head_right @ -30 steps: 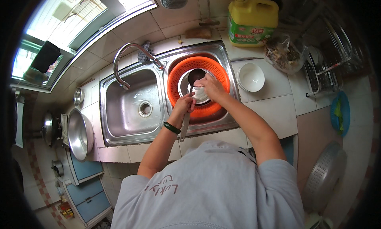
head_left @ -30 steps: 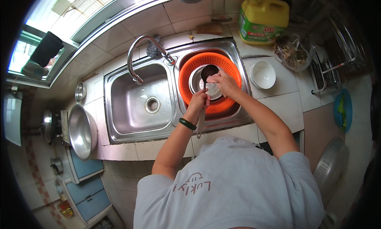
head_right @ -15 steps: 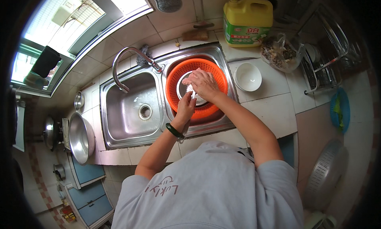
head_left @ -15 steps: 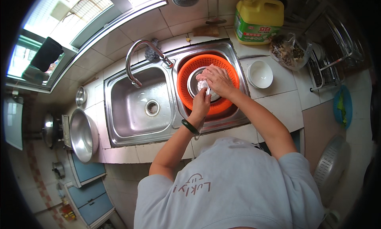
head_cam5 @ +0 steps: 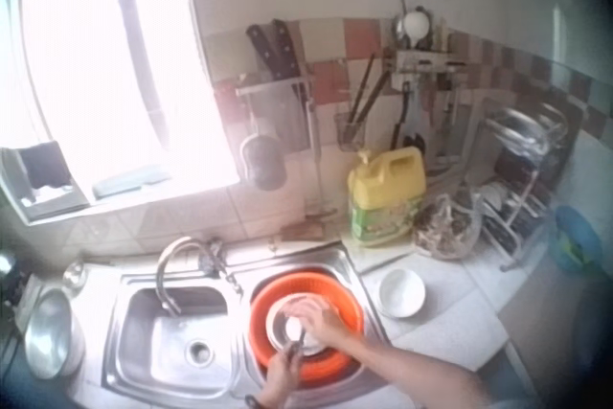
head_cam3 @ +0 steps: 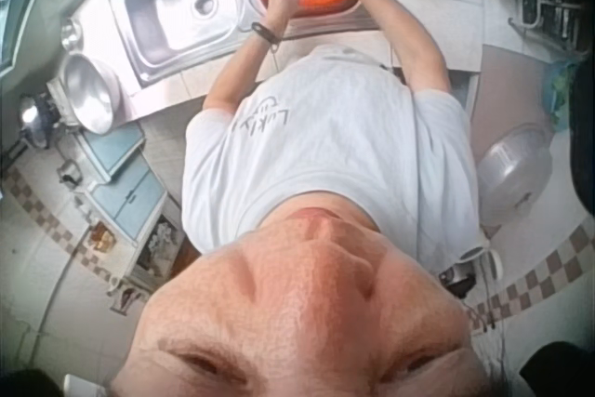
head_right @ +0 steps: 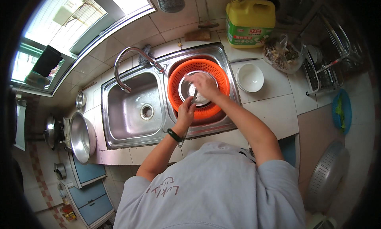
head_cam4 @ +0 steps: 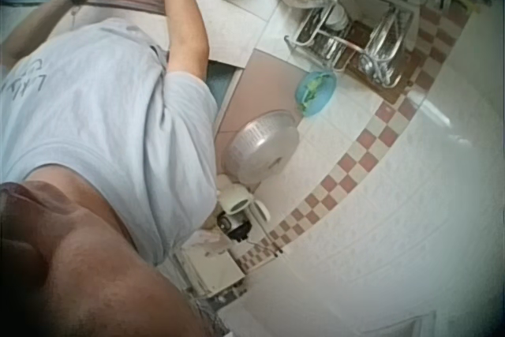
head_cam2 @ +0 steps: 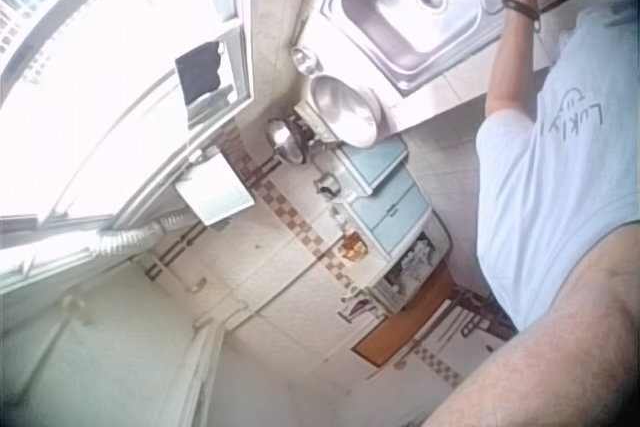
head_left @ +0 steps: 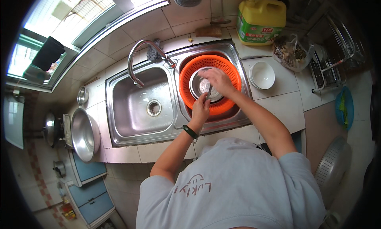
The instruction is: The person washes several metal bowls and a white ceramic bowl in a kitchen sink using a pink cloth and running water. They scrub each item, rinse it, and place it into an orange basket in the sink.
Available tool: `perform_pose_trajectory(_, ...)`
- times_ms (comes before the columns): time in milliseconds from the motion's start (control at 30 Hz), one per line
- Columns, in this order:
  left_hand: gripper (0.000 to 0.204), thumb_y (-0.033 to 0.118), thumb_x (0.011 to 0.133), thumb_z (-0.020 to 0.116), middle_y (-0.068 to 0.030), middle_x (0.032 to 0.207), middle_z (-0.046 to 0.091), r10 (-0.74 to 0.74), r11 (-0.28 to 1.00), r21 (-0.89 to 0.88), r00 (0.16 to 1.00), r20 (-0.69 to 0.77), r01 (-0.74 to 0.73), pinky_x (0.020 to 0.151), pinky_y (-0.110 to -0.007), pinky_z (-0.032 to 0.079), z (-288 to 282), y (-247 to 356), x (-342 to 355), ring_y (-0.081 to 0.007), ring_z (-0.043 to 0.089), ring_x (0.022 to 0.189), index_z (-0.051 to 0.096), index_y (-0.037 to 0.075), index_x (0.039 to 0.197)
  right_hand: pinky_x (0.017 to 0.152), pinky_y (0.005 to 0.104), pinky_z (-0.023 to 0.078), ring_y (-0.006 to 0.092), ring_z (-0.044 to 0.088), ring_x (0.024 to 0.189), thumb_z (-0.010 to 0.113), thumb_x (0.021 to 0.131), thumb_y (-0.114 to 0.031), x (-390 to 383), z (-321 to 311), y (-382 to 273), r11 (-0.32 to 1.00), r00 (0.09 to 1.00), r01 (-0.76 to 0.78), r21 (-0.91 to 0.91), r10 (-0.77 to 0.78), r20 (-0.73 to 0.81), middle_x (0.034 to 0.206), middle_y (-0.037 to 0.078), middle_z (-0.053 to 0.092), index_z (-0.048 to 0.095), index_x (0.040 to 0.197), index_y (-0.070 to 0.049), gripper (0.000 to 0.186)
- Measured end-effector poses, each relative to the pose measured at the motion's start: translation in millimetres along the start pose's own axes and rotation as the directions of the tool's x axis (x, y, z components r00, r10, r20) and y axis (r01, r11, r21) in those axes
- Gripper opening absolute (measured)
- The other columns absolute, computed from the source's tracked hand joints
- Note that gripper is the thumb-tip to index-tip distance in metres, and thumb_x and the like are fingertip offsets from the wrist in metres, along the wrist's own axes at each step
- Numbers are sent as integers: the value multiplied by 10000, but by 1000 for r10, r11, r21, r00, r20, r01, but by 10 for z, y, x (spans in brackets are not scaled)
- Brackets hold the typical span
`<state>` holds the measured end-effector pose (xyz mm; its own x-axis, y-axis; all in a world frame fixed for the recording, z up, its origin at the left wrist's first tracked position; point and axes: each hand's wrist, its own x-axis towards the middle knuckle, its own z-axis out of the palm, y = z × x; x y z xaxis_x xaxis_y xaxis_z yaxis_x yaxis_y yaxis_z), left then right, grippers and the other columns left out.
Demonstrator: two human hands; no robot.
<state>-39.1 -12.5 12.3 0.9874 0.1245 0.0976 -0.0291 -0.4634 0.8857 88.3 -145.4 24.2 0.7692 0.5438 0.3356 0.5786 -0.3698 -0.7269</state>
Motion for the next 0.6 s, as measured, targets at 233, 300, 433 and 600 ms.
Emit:
perform_pose_trajectory(233, 292, 130, 860, 603, -220, 849, 647, -11, 992, 130, 997, 74, 1, 687, -442, 489, 28, -3, -32, -387, 629, 801, 585, 15, 1128, 763, 371, 504, 221, 614, 925, 592, 846, -331, 29, 4, -5, 950, 973, -186, -252, 213, 84, 1081, 48, 637, 667, 984, -99, 280)
perform_pose_trajectory(300, 291, 118, 853, 612, -219, 832, 641, 15, 988, 153, 996, 93, -29, 679, -428, 488, 69, 14, -77, -380, 625, 774, 585, 17, 1125, 642, 301, 519, 170, 643, 766, 591, 861, -363, 195, -106, 190, 773, 693, -633, 38, 545, 472, 977, 28, 670, 668, 967, -74, 317)
perform_pose_trajectory(433, 288, 82, 868, 600, -167, 797, 645, 29, 997, 73, 997, 67, -34, 646, -360, 486, 127, -58, -112, -283, 624, 687, 561, -12, 1138, 561, 227, 472, 57, 574, 652, 561, 896, -337, 140, -126, 434, 431, 679, -721, 543, 598, 426, 935, -17, 674, 660, 1110, -79, 350)
perform_pose_trajectory(600, 294, 60, 894, 562, -73, 754, 599, -156, 918, -360, 986, 59, 166, 571, -289, 440, 133, -207, 23, -144, 542, 624, 528, -49, 1165, 665, 255, 493, 107, 612, 779, 552, 922, -275, -143, 164, 332, 430, 708, -552, 715, 694, 129, 998, 57, 654, 527, 1279, -44, 426)
